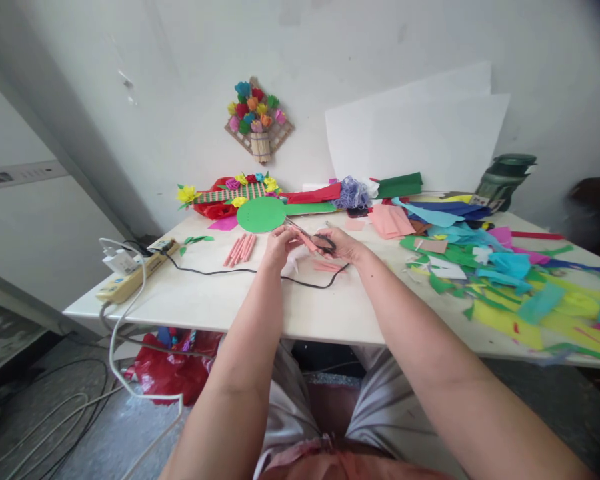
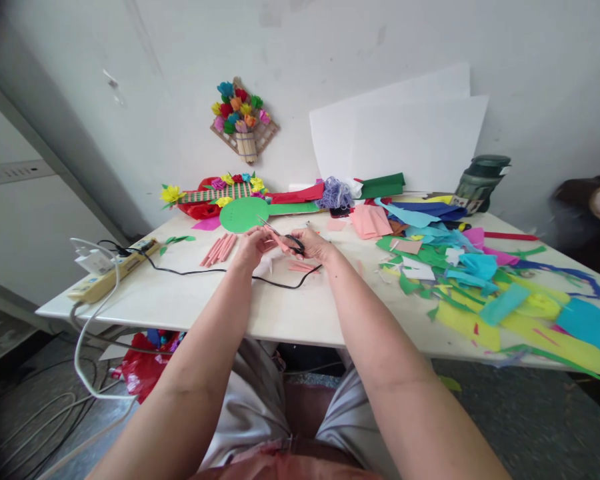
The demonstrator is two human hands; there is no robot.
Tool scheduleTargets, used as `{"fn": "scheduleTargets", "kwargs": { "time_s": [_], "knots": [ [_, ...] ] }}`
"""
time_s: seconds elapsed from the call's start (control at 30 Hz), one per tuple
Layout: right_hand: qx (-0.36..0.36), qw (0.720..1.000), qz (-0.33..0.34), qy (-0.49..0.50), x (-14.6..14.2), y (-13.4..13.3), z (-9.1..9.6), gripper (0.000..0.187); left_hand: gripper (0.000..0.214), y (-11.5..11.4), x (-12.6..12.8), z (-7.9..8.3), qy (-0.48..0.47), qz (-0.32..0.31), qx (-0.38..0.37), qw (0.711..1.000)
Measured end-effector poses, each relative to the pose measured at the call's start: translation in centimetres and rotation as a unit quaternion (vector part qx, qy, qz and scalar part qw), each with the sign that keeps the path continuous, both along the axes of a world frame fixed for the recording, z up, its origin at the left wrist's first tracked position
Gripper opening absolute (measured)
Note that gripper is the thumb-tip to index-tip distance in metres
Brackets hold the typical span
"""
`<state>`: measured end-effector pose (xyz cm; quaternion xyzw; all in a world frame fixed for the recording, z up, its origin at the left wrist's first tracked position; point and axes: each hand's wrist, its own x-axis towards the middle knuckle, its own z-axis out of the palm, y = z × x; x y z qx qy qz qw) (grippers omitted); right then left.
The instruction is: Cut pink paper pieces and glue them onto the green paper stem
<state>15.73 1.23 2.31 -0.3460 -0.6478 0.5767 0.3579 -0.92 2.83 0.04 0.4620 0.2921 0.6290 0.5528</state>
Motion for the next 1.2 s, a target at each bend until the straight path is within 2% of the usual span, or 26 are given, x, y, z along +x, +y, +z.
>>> {"fn": "scheduleTargets", "kwargs": {
  "time_s": [0.17, 0.3, 0.37, 0.47, 0.53, 0.6, 0.7, 0.77, 0.83, 0.93, 1.1, 1.2],
  "knots": [
    [0.010, 1.000, 0.006, 0.009, 0.2, 0.2, -0.3, 0.025, 0.018, 0.2, -0.2, -0.3, -0.007, -0.012, 0.010, 1.000],
    [0.063, 0.998, 0.003, 0.022, 1.0, -0.1, -0.1, 0.035, 0.018, 0.3, -0.2, -0.4, -0.016, -0.009, 0.011, 1.000],
    [0.071, 0.996, -0.032, 0.041, 1.3, 0.1, -0.1, 0.039, 0.017, 0.2, -0.3, -0.3, -0.032, -0.014, 0.015, 0.999],
    [0.079, 0.984, -0.155, 0.027, 1.8, 1.0, -0.3, 0.041, 0.015, 0.0, -0.4, -0.1, -0.061, -0.036, 0.022, 0.997],
    [0.101, 0.959, -0.262, -0.048, 2.4, 1.8, -0.5, 0.044, 0.014, -0.1, -0.5, -0.1, -0.073, -0.050, 0.021, 0.996],
    [0.143, 0.901, -0.350, -0.212, 3.2, 2.4, -0.7, 0.043, 0.011, -0.2, -0.6, 0.0, -0.081, -0.058, 0.018, 0.995],
    [0.181, 0.795, -0.391, -0.427, 4.5, 2.8, -0.8, 0.032, 0.008, -0.3, -0.6, 0.0, -0.093, -0.057, 0.007, 0.994],
    [0.176, 0.754, -0.393, -0.495, 5.1, 2.7, -0.7, 0.028, 0.006, -0.4, -0.6, 0.0, -0.096, -0.050, -0.004, 0.994],
    [0.153, 0.735, -0.402, -0.524, 5.6, 2.6, -0.6, 0.028, 0.006, -0.4, -0.6, 0.1, -0.098, -0.044, -0.013, 0.994],
    [0.117, 0.724, -0.422, -0.533, 6.2, 2.5, -0.5, 0.034, 0.004, -0.5, -0.7, 0.2, -0.118, -0.042, -0.018, 0.992],
    [0.072, 0.732, -0.444, -0.512, 7.4, 2.7, -0.9, 0.040, 0.005, -0.6, -1.0, 0.2, -0.150, -0.056, -0.028, 0.987],
    [0.060, 0.735, -0.447, -0.507, 8.0, 2.8, -1.2, 0.042, 0.007, -0.6, -1.1, 0.1, -0.156, -0.061, 0.002, 0.986]
  ]
}}
